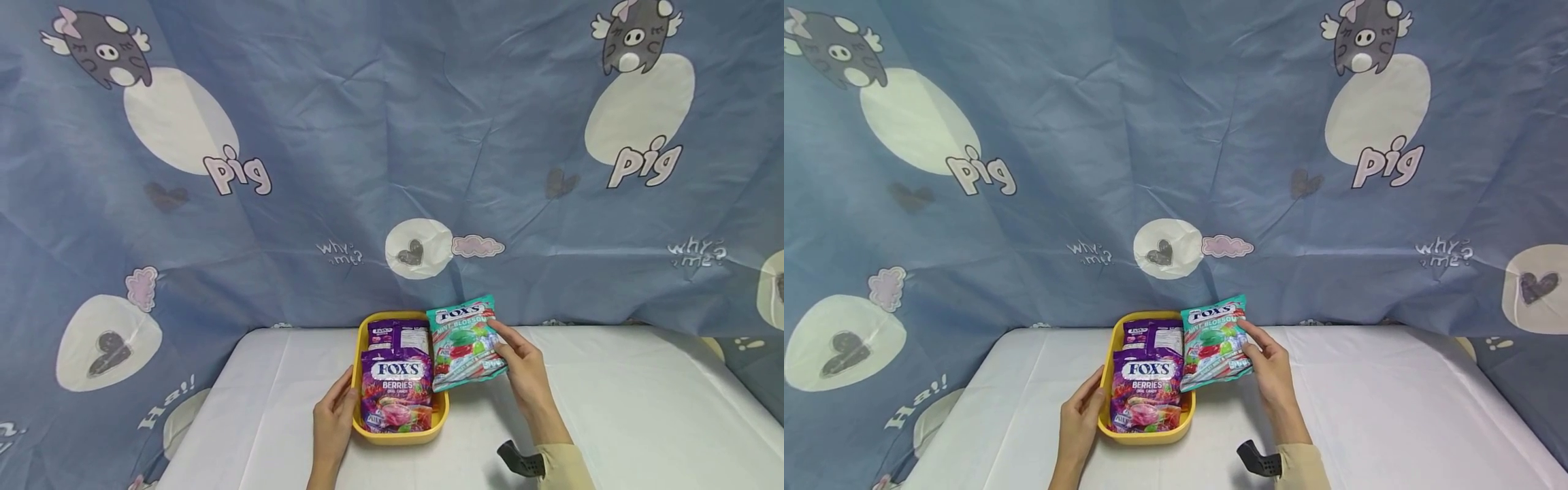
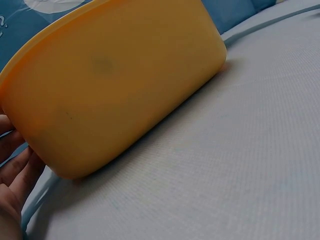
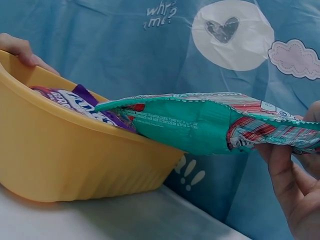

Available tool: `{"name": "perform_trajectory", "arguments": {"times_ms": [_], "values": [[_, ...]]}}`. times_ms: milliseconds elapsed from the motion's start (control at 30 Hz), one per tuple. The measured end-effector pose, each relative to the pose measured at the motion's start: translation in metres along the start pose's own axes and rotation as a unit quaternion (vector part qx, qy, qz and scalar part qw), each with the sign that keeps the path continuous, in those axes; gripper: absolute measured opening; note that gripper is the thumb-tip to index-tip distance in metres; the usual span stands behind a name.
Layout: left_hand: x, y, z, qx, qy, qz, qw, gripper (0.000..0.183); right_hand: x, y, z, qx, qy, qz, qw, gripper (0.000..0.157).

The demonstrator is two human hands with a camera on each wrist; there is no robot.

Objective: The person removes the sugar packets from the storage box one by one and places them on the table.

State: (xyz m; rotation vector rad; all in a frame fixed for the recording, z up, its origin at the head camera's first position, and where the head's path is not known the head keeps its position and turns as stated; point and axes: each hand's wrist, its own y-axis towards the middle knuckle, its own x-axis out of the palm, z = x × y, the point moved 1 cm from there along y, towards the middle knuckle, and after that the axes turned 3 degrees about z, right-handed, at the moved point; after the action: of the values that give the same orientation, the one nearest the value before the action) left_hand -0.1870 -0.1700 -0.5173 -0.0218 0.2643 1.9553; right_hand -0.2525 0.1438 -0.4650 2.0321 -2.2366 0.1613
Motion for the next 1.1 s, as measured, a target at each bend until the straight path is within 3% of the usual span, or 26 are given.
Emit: {"name": "perform_trajectory", "arguments": {"times_ms": [133,333,700,1100], "values": [[0.001,0.002,-0.007,-0.003,0.007,0.003,1.0000,0.038,-0.003,0.000,-0.001,0.004,0.003,-0.001,1.000,0.039],[0.000,0.002,-0.001,-0.009,-0.009,-0.002,0.9999,0.037,-0.009,0.001,-0.002,0.005,0.006,0.000,1.000,0.040],[0.001,0.003,-0.010,0.014,-0.006,0.002,0.9999,0.037,-0.015,0.002,-0.002,0.010,0.012,-0.005,1.000,0.041],[0.001,0.003,-0.009,-0.007,0.009,-0.002,0.9999,0.038,-0.021,0.003,-0.001,0.001,0.021,-0.023,1.000,0.042]]}}
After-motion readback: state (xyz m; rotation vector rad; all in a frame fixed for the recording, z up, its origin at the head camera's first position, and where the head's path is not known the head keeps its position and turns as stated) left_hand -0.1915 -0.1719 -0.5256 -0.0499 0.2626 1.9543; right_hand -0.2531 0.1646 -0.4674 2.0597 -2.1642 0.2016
